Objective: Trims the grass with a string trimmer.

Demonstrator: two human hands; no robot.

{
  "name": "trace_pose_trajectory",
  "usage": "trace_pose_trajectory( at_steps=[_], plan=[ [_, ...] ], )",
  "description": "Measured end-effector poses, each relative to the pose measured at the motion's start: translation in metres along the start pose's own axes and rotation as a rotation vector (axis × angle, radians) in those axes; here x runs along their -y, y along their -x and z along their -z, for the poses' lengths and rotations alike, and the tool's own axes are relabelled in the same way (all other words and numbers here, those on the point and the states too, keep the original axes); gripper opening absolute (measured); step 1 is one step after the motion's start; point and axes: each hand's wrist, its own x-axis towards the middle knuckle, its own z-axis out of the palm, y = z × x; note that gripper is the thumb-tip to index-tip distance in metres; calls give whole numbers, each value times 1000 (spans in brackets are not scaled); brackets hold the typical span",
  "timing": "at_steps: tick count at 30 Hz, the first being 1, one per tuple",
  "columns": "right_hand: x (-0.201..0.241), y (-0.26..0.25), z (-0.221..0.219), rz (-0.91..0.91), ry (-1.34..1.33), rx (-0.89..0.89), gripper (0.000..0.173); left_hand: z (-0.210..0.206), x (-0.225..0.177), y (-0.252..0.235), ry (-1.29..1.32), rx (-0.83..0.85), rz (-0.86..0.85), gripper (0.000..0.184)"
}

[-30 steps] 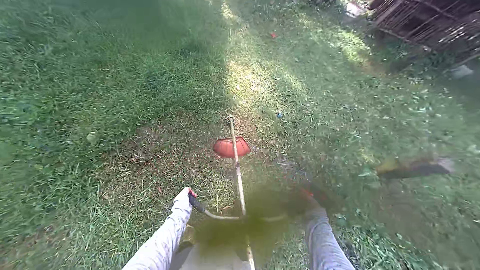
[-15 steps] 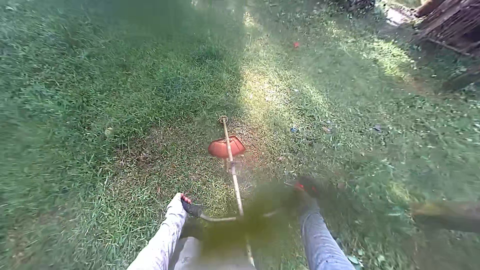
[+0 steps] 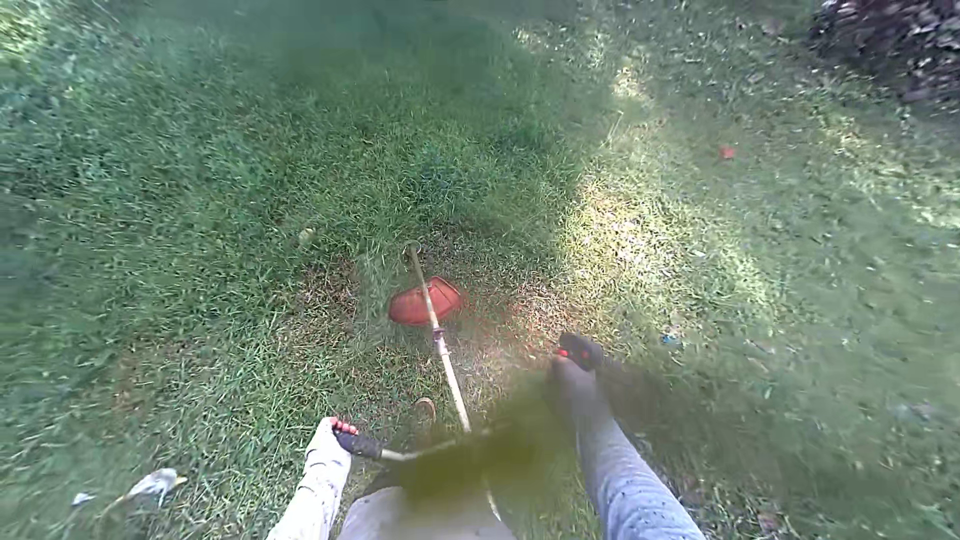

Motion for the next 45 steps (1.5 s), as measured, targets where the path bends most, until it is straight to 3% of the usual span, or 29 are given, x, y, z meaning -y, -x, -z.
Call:
trace_pose_trajectory(
  at_steps=[1, 5, 7, 10, 12, 14, 16, 19, 26, 29, 32, 37, 40, 43, 45],
  plan=[
    [25, -6, -16, -184, -37, -126, 29, -4, -6, -3, -1, -7, -9, 34],
    [79, -41, -24, -376, 63, 8, 39, -35, -29, -8, -3, -20, -15, 38],
    [88, -67, -25, -393, 43, -118, 37, -63, -35, -24, -14, 14, -1, 37],
    [58, -104, -7, -366, -113, -332, 30, -114, -36, -36, -69, 78, 27, 35],
    [62, -96, 24, -363, 31, -226, 40, -151, -32, -34, -127, 136, 52, 34],
    [46, -78, 46, -173, 33, -353, 35, -184, -22, -31, -173, 187, 73, 35],
    [60, -56, 68, -368, -174, -485, 31, -212, -10, -22, -215, 228, 97, 34],
    [18, -41, 113, -497, -198, -578, 30, -249, 14, -6, -303, 295, 146, 32],
    [-46, 0, 184, -569, -336, -745, 33, -334, 81, 34, -520, 465, 203, 26],
    [-78, -5, 214, -444, -492, -879, 25, -367, 109, 51, -545, 458, 211, 25],
    [-58, -21, 246, -534, -412, -790, 32, -386, 128, 68, -492, 471, 200, 23],
    [-42, -61, 277, -478, -342, -742, 33, -397, 153, 70, -399, 392, 188, 26],
    [-35, -97, 283, -482, -230, -613, 35, -387, 146, 76, -344, 338, 149, 26],
    [13, -121, 274, -590, 36, -382, 41, -373, 135, 79, -269, 292, 117, 26],
    [21, -136, 264, -504, 86, -389, 38, -366, 130, 73, -212, 235, 102, 27]
  ],
)
